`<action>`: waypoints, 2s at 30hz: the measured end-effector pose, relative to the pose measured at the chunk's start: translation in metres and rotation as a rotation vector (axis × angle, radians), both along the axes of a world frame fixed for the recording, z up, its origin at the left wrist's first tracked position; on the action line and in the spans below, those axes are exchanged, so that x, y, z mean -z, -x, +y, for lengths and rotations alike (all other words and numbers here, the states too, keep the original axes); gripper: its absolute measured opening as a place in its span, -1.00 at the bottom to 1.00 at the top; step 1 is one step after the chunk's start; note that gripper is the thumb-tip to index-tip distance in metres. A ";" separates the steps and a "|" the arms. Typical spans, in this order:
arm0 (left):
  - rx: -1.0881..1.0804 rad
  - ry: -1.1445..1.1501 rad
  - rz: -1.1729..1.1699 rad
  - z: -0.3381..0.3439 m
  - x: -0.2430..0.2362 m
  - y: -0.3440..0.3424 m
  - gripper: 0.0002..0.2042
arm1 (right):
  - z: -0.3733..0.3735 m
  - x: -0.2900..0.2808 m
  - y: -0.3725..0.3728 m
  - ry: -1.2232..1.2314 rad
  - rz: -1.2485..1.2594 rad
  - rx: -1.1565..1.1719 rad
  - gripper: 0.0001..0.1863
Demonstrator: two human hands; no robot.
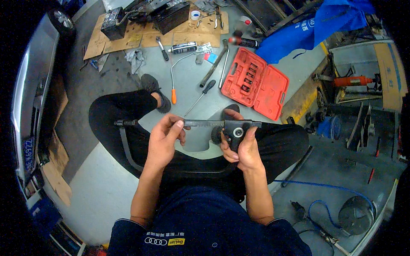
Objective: The person sits on a stool in a garage, handling a timing chain and a valve cover. They place the timing chain into a red tool case and then pick up the valve cover to inspect it. The person then stands up, walks to a workbench to retrieve a screwdriver, and returns to the car to place a white sheet of paper over the engine bay.
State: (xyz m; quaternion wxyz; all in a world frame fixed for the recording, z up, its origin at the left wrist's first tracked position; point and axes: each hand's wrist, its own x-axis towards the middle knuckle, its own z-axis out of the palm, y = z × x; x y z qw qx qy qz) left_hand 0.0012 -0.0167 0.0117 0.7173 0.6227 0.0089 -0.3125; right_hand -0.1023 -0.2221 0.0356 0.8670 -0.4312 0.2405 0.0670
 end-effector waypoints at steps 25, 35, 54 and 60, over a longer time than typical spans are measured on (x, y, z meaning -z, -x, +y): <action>-0.074 0.021 -0.005 0.001 -0.003 0.002 -0.83 | -0.002 -0.011 -0.002 0.003 0.026 0.002 -0.45; 0.069 0.064 -0.012 -0.020 -0.007 0.013 -0.84 | 0.001 -0.010 0.003 0.011 0.026 0.018 -0.49; 0.218 0.045 -0.041 -0.058 -0.019 0.021 -0.82 | 0.001 -0.010 0.006 0.039 0.036 0.010 -0.58; 0.225 0.043 0.022 -0.052 -0.017 0.014 -0.84 | 0.000 -0.008 0.007 0.036 0.054 0.006 -0.57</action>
